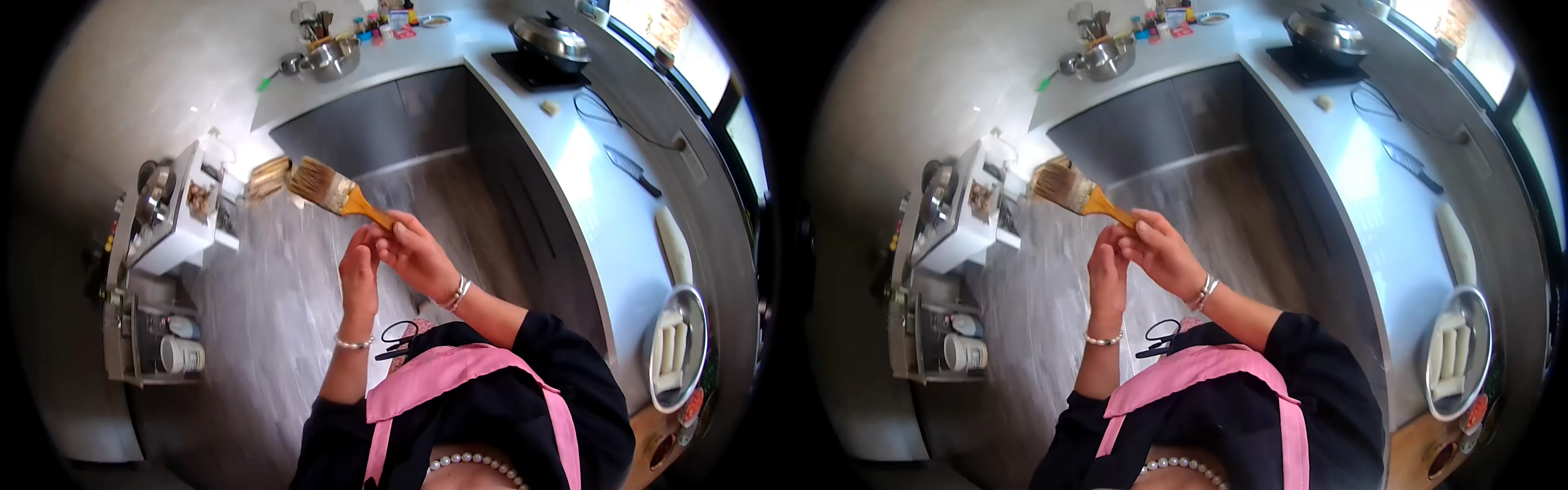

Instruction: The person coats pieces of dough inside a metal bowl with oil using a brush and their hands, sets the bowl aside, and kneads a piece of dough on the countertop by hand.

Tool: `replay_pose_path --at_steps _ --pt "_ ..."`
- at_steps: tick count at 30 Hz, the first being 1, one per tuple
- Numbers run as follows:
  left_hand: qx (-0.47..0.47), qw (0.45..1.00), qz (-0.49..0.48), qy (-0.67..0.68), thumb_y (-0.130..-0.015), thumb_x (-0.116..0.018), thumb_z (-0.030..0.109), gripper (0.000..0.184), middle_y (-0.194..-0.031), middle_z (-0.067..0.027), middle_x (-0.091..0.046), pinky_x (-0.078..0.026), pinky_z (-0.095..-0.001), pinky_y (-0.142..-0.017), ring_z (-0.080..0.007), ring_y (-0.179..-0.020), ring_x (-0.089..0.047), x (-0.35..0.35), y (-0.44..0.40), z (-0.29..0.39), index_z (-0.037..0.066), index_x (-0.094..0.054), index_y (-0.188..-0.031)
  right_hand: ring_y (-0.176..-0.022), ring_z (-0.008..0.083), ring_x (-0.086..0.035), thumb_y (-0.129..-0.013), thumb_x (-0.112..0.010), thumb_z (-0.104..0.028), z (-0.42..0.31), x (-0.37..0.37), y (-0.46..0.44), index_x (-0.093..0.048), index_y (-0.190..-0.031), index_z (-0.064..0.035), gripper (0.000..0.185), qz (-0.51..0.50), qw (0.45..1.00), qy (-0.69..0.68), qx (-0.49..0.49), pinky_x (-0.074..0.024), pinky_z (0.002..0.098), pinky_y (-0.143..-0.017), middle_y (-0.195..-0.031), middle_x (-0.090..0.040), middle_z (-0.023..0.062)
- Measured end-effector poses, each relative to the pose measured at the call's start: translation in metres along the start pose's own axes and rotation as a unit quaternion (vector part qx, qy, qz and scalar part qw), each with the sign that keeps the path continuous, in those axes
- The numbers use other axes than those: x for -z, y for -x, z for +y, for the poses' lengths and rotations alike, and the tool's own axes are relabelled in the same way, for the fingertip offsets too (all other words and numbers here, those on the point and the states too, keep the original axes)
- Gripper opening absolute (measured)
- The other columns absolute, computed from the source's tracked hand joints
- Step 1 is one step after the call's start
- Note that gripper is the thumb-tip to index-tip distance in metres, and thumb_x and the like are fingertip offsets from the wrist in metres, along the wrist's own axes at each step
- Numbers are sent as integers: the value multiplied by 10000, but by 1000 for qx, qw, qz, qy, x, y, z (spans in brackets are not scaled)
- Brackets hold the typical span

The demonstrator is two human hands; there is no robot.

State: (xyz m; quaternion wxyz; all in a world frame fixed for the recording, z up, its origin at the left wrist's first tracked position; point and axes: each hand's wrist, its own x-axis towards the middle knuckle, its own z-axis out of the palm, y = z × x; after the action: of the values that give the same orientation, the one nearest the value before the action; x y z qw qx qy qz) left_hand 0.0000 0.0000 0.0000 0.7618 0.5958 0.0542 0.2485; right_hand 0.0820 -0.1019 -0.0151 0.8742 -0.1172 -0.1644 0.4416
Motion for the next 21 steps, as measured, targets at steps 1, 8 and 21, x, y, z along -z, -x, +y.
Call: replay_pose_path --at_steps 1,8,21 --pt "-14 1000 9 -23 -953 -453 371 442 -1207 -85 -560 -443 -233 -863 -136 -997 -555 -12 -5 0 19 -522 -1210 -1011 163 -558 -932 -529 -213 -4 -1 4 -404 -1295 -117 395 2 1000 8 4 -446 331 -895 -1215 -516 73" --pt "-9 995 -15 -94 -952 -394 194 333 -1132 -74 -604 -473 -228 -793 -116 -907 -583 35 -295 1 -36 -590 -1093 -950 137 -567 -930 -540 -241 -64 40 -263 -430 -1186 -87 318 53 994 69 70 -464 320 -854 -1104 -539 46" --pt "39 974 212 -65 -919 -352 146 240 -752 -114 -580 -491 -300 -597 -226 -725 -609 112 -657 -45 -27 -517 -942 -644 92 -556 -892 -597 -201 -237 224 -612 -535 -1081 -52 249 132 945 299 -9 -471 230 -607 -841 -612 39"
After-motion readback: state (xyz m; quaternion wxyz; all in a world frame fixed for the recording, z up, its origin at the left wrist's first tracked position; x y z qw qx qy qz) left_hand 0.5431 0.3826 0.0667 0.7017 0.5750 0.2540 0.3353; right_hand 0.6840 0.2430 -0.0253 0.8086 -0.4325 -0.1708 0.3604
